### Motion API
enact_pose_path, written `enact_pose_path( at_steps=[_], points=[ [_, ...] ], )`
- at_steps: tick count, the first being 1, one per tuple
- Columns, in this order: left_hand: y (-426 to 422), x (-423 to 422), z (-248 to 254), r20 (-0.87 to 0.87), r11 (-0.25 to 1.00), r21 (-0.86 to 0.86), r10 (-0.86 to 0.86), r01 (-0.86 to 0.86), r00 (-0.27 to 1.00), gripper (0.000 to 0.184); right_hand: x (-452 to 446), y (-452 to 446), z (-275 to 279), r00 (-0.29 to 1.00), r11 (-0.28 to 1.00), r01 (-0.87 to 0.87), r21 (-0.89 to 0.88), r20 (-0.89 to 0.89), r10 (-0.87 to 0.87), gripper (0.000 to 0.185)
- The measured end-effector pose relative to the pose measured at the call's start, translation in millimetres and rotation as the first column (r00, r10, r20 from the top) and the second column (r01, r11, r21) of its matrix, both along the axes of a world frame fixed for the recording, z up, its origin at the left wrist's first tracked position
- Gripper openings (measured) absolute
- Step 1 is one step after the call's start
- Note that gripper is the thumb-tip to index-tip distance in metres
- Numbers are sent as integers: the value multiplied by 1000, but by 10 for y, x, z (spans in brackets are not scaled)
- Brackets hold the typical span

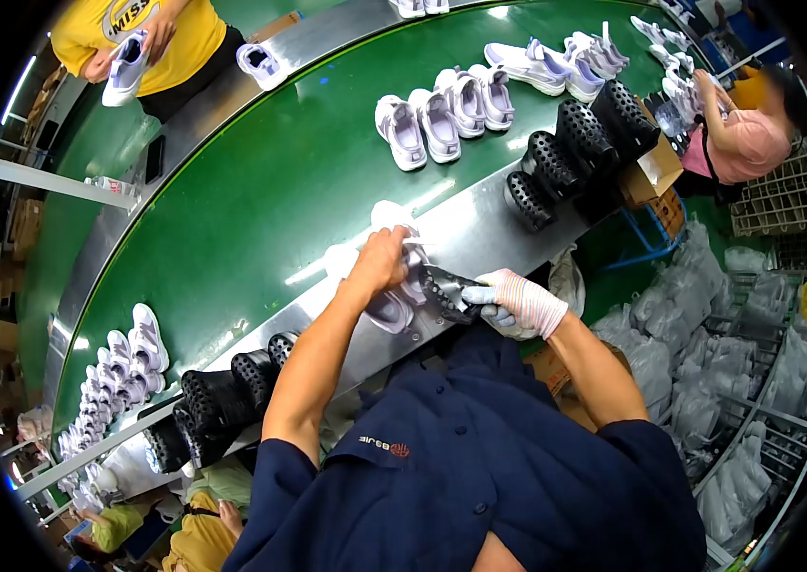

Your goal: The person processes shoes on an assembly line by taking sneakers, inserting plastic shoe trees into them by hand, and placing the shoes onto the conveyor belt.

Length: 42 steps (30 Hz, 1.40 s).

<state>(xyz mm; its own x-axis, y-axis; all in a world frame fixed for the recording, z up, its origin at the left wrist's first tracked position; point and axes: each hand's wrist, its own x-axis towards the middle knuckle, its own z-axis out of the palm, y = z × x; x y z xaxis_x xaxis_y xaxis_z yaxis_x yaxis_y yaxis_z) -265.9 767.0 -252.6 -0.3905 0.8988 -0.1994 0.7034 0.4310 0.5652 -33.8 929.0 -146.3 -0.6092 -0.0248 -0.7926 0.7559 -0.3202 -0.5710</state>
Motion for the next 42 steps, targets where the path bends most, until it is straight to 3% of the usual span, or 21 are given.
enact_pose_path(
  at_steps=[1, 6, 8, 9, 10, 12, 18, 20, 21, 22, 24, 27, 29, 32, 33, 34, 36, 37, 38, 40, 42],
  points=[
    [31, -42, -32, 143, 990, 51, 125, -133, 982, 51, -53, -41, 3, 998, 990, -60, 131, 18, 58, 34],
    [33, -209, 89, 402, 989, -93, 140, -112, 905, 37, -206, -69, -76, 978, 888, -180, 422, -18, 207, 40],
    [36, -137, 286, 331, 991, -107, 110, -78, 937, 47, -223, -22, -63, 943, 820, -320, 475, 78, 323, 42],
    [20, -75, 270, 311, 999, 19, -37, 33, 950, 62, -216, 16, -74, 944, 820, -318, 476, 77, 322, 42],
    [27, 28, 281, 91, 994, -16, -107, 108, 990, 71, -198, 51, -100, 961, 857, -270, 440, 74, 265, 44],
    [40, 214, 358, -48, 982, -179, -61, 51, 997, 77, -173, 72, -81, 975, 889, -221, 401, 72, 211, 45],
    [-38, 199, 194, -241, 990, 142, 13, 22, 970, 31, -154, 41, -57, 971, 880, -239, 410, 122, 207, 47],
    [7, -18, 81, 240, 994, 16, 98, -104, 966, 23, -167, 28, -153, 949, 819, -296, 492, 58, 309, 47],
    [44, -52, 235, 432, 990, -41, 136, -132, 892, 23, -206, -17, -178, 893, 634, -362, 683, 60, 446, 44],
    [90, -111, 170, 432, 991, -40, 135, -131, 892, 23, -325, -113, -47, 817, 402, -379, 834, 97, 568, 41],
    [163, -178, 12, 585, 1000, -17, 19, -12, 811, 23, -490, -385, 81, 779, 180, -461, 869, 299, 550, 30],
    [285, -60, 19, 614, 1000, -11, 20, -17, 789, 23, -661, -575, -362, 801, 164, -487, 858, 364, 474, 29],
    [352, -43, -63, 638, 996, -38, 87, -82, 765, 24, -657, -603, -901, 839, 33, -337, 941, 285, 463, 25],
    [278, 34, -154, 610, 958, 132, 123, -253, 783, 29, -629, -538, -828, 891, 160, -280, 947, 194, 411, 29],
    [245, 23, -2, 435, 965, 157, 126, -212, 892, 50, -486, -533, -620, 912, 216, -136, 967, 38, 408, 38],
    [238, 71, 90, 435, 962, 158, 135, -223, 890, 50, -449, -473, -698, 939, 254, -110, 961, 17, 342, 49],
    [139, 359, 200, 512, 866, 114, 369, -487, 776, 86, -385, -390, -823, 966, 148, 13, 989, -50, 254, 50],
    [126, 384, 135, 500, 910, 85, 314, -406, 807, 110, -425, -392, -879, 980, 176, 16, 984, -51, 192, 53],
    [94, 464, 71, 454, 905, 171, 278, -390, 846, 110, -472, -356, -933, 980, 180, 16, 984, -51, 192, 53],
    [97, 571, 97, 423, 909, 115, 320, -400, 848, 110, -587, -268, -1064, 954, 374, -159, 914, 45, 297, 52],
    [136, 686, 131, 381, 891, -10, 422, -453, 823, 104, -664, -213, -1215, 947, 373, -206, 905, 88, 308, 46]
  ],
)
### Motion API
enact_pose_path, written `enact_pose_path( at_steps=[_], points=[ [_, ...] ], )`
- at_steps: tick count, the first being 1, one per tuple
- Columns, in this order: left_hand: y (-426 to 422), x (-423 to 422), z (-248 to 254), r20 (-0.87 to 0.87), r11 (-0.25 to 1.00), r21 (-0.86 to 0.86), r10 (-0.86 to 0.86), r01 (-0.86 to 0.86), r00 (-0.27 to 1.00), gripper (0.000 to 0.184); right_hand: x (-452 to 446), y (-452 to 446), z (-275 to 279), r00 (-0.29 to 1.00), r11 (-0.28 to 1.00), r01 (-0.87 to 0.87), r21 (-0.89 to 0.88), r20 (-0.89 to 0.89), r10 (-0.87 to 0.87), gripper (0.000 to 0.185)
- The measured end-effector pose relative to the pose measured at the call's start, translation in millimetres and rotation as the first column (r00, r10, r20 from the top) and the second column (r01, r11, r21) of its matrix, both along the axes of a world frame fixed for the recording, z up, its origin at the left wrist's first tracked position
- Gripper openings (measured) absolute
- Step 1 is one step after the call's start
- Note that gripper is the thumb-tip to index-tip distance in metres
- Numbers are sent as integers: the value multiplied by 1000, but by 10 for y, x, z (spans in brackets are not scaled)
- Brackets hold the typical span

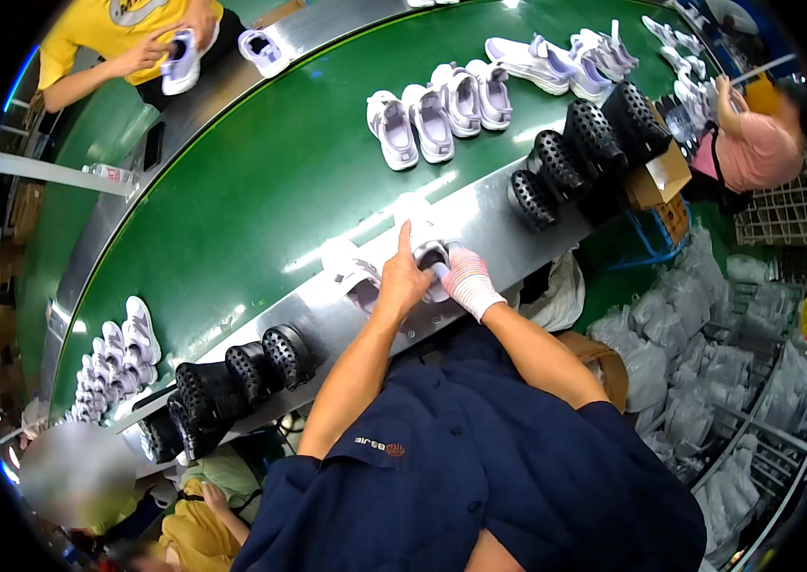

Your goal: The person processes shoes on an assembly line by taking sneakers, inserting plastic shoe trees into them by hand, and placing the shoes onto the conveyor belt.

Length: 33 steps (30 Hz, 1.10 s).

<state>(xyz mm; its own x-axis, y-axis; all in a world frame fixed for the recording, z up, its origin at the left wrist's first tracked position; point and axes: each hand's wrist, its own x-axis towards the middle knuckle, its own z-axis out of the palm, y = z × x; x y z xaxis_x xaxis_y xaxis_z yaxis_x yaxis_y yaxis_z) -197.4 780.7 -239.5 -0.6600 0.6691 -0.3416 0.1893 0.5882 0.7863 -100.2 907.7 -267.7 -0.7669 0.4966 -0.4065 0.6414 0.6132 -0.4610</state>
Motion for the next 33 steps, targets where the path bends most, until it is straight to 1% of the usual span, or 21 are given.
enact_pose_path(
  at_steps=[1, 5, 6, 8, 10, 11, 12, 14, 15, 16, 18, 19, 20, 21, 24, 26, 28, 29, 31, 32, 33],
  points=[
    [66, 40, -131, -163, 996, -17, 89, -93, 983, 97, -41, -1, -22, 999, 998, 42, 36, 24, -43, 41],
    [167, 110, -283, -248, 967, -185, 126, -175, 960, 89, -91, -46, -36, 995, 992, 83, 99, 43, -88, 29],
    [141, 172, -313, -254, 967, -147, 166, -207, 953, 83, -95, -52, -50, 996, 991, 81, 108, 37, -86, 28],
    [-143, 379, -65, -374, 993, 63, 113, -96, 921, 76, -96, -13, -98, 997, 992, 66, 109, 35, -70, 30],
    [-596, 607, 379, -543, 986, 96, 165, -135, 823, 73, -128, -8, 12, 992, 988, 13, 156, 125, -33, 30],
    [-820, 699, 389, -499, 961, 26, 251, -276, 830, 69, -127, -14, 27, 991, 985, -11, 173, 136, -13, 29],
    [-872, 682, 362, -504, 953, 17, 269, -302, 821, 69, -150, -21, 47, 990, 981, -35, 192, 139, 8, 29],
    [-1037, 667, 248, -327, 835, -295, 369, -465, 870, 65, -194, -79, 65, 992, 981, -77, 178, 116, 57, 29],
    [-975, 633, 55, -163, 859, -269, 406, -437, 899, 68, -216, -123, 50, 988, 974, -121, 191, 116, 100, 28],
    [-893, 684, -276, -161, 867, -85, 475, -491, 865, 71, -237, -139, 41, 984, 965, -156, 210, 115, 134, 27],
    [-809, 654, -216, -246, 890, 19, 447, -456, 860, 63, -171, -16, -44, 974, 943, -226, 246, 30, 226, 29],
    [-912, 688, -191, -250, 882, 16, 459, -470, 853, 63, -197, 3, 97, 975, 960, -209, 188, 111, 191, 34],
    [-1054, 738, -158, -348, 882, 115, 467, -458, 813, 55, -241, 37, 255, 968, 973, -189, 136, 191, 161, 41],
    [-1208, 779, -112, -440, 876, 210, 481, -433, 759, 46, -162, 91, 319, 973, 945, -229, 233, 86, 215, 45],
    [-1937, 821, 473, -739, 776, 118, 485, -620, 467, 29, 119, 160, 694, 915, 893, -230, 386, -228, 334, 47],
    [-2301, 866, 561, -740, 643, 108, 561, -758, 370, 31, 157, -25, 1020, 900, 957, -177, 231, -356, 252, 34],
    [-2444, 866, 531, -787, 582, 86, 537, -808, 303, 35, 123, -306, 1150, 901, 979, -183, -89, -413, 131, 27],
    [-2480, 863, 452, -787, 578, 93, 541, -811, 295, 35, 106, -442, 1129, 877, 966, -254, -56, -434, 205, 23],
    [-2538, 850, 320, -780, 631, 40, 504, -775, 370, 42, 55, -712, 1135, 905, 936, -310, -168, -355, 236, 24],
    [-2565, 858, 324, -781, 632, 48, 507, -774, 365, 42, 27, -830, 1164, 916, 920, -321, -225, -322, 240, 24],
    [-2548, 857, 408, -793, 645, 112, 517, -756, 323, 42, 39, -909, 1074, 877, 912, -377, -164, -381, 294, 26]
  ],
)
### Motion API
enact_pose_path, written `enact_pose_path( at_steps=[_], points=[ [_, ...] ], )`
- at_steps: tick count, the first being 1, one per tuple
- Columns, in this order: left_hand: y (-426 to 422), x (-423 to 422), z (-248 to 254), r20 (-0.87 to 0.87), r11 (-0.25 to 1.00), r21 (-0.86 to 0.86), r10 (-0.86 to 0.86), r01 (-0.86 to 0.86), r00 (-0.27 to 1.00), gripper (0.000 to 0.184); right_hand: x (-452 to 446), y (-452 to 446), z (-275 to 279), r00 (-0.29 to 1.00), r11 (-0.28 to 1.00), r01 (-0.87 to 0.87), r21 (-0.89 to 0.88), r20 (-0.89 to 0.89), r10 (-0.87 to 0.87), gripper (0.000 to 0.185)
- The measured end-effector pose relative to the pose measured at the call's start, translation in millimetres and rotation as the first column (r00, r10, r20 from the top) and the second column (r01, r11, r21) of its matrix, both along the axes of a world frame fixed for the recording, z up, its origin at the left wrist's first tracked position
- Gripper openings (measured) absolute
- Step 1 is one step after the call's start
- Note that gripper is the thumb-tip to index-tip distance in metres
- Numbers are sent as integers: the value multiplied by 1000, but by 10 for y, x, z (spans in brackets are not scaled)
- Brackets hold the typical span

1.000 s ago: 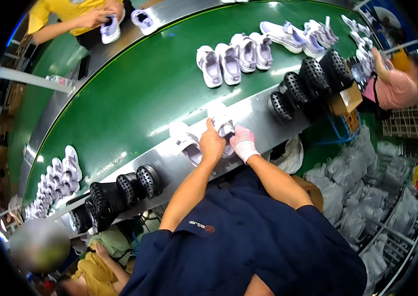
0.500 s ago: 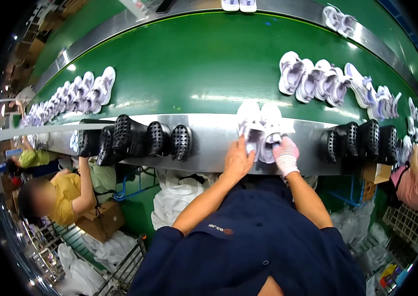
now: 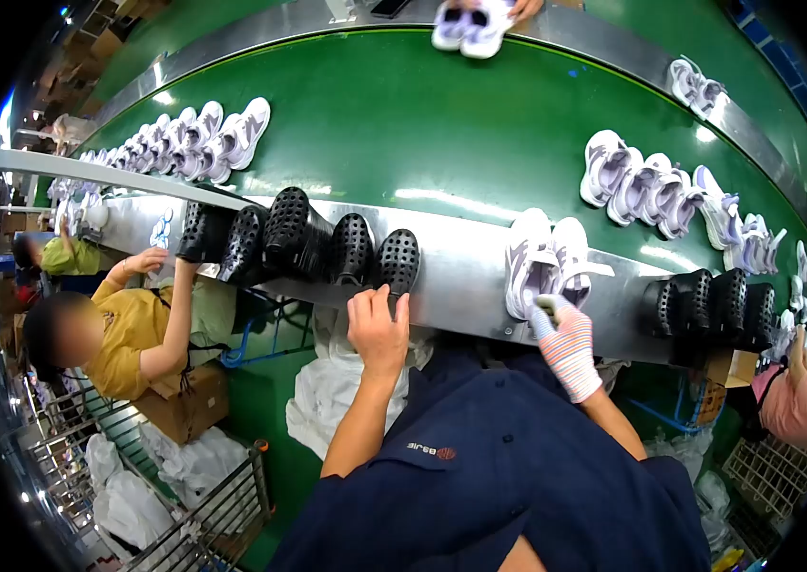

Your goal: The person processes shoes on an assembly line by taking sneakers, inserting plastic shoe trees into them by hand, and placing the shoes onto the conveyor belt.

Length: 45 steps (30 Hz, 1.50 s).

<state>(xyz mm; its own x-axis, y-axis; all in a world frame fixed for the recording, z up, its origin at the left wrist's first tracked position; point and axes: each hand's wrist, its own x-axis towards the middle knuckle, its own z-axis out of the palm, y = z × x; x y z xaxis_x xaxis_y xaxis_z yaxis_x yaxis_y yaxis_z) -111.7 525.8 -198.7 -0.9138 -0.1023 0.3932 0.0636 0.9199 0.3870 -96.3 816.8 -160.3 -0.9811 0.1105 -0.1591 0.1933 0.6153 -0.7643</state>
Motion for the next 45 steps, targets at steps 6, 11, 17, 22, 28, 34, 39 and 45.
enact_pose_path(
  at_steps=[6, 11, 17, 22, 28, 34, 39, 45],
  points=[
    [501, -6, 518, -168, 902, 159, -377, 402, 911, 37, -76, -640, -9, 948, 687, 210, -696, 317, 31, 50],
    [731, -218, 582, -111, 740, 466, -494, 484, 862, 42, 34, -290, 185, 858, 373, 421, -826, 497, 132, 37],
    [1312, -556, 18, 193, 325, 938, -782, 124, 592, 31, 284, -106, 328, 941, 992, -93, -88, 317, 117, 58],
    [1652, -403, -232, 332, 388, 918, -642, -81, 691, 18, 472, -22, 361, 961, 963, -12, 270, 270, -64, 53],
    [1753, -669, -177, 374, 877, 387, -432, 285, 821, 36, 294, 280, 285, 887, 907, -98, 410, 450, -107, 39],
    [1866, -1008, -710, 180, 627, 383, -771, 678, 611, 27, -124, 327, 107, 866, 886, -120, 448, 484, -127, 29],
    [1756, -952, -732, 153, 598, 429, -787, 677, 598, 26, -213, -129, -589, 957, 874, 6, 486, 250, -145, 24],
    [1587, -1018, -693, 128, 590, 458, -784, 665, 608, 20, -143, -107, -867, 999, 838, -44, 544, 23, 38, 24]
  ],
)
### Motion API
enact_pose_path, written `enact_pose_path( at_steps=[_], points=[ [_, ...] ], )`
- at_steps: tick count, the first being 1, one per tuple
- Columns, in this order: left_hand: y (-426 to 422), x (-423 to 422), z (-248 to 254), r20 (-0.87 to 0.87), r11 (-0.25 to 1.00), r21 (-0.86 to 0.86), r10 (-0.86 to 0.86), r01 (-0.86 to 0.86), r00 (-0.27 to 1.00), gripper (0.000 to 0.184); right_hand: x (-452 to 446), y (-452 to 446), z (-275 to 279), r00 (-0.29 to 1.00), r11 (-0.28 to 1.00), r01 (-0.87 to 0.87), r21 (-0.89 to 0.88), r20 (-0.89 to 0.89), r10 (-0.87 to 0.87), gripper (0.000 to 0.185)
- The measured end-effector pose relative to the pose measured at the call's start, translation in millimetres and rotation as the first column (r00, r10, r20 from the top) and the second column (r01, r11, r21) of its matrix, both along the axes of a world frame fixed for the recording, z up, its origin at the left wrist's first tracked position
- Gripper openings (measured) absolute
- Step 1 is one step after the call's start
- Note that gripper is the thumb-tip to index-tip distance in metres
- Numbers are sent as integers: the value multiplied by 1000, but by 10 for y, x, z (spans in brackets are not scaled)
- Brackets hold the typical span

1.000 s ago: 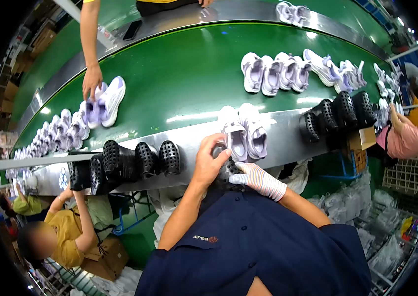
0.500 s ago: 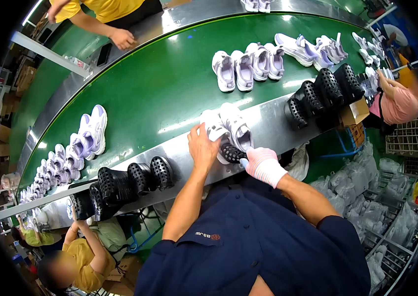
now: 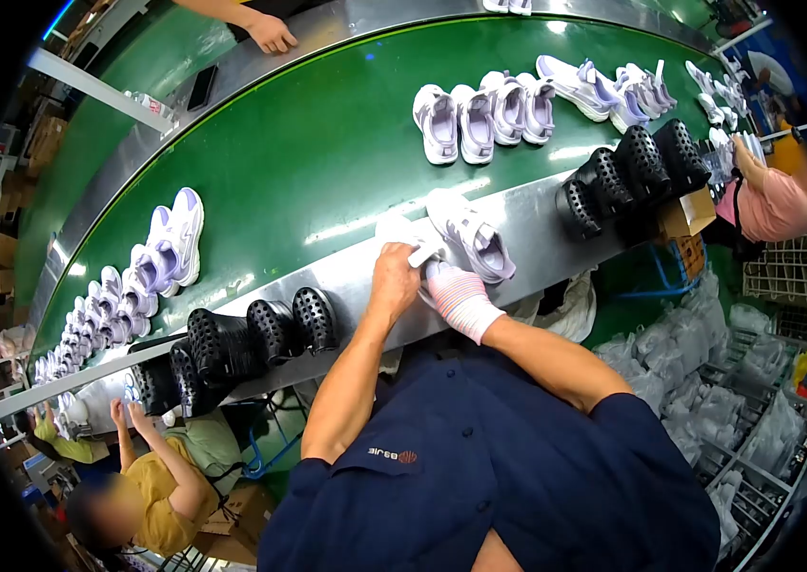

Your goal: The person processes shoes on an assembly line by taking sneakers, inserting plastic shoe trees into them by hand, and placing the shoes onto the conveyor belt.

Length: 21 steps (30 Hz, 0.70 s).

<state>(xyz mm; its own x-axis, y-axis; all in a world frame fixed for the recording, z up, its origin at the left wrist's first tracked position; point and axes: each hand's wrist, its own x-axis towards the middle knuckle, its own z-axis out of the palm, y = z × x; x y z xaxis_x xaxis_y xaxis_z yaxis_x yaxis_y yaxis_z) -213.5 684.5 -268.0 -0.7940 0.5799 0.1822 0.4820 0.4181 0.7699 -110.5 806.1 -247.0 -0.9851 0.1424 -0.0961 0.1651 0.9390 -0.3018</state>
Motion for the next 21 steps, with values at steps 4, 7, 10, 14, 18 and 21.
enact_pose_path(
  at_steps=[4, 7, 10, 14, 18, 21],
  points=[
    [-1, 27, 93, 132, 997, 69, -40, 31, 990, 18, -74, -57, -250, 998, 998, 56, 31, 24, -57, 19],
    [-97, 92, 142, 84, 996, 90, -17, 9, 996, 39, 124, 35, -59, 958, 963, 72, -259, -251, -139, 22],
    [-207, 442, 280, 115, 946, -137, 309, -293, 944, 65, 462, 332, 231, 796, 918, 285, -275, -465, -387, 41],
    [-102, 472, 284, 523, 932, -323, 319, -163, 790, 89, 340, 943, 14, 780, 840, 534, -99, -325, -534, 40],
    [158, 333, -223, 172, 840, -468, 391, -274, 904, 77, 32, 473, -35, 900, 910, 409, -65, 193, -391, 26],
    [-26, 192, -101, 176, 868, -422, 360, -261, 916, 64, 43, 441, -10, 884, 877, 458, -144, 176, -433, 33]
  ],
)
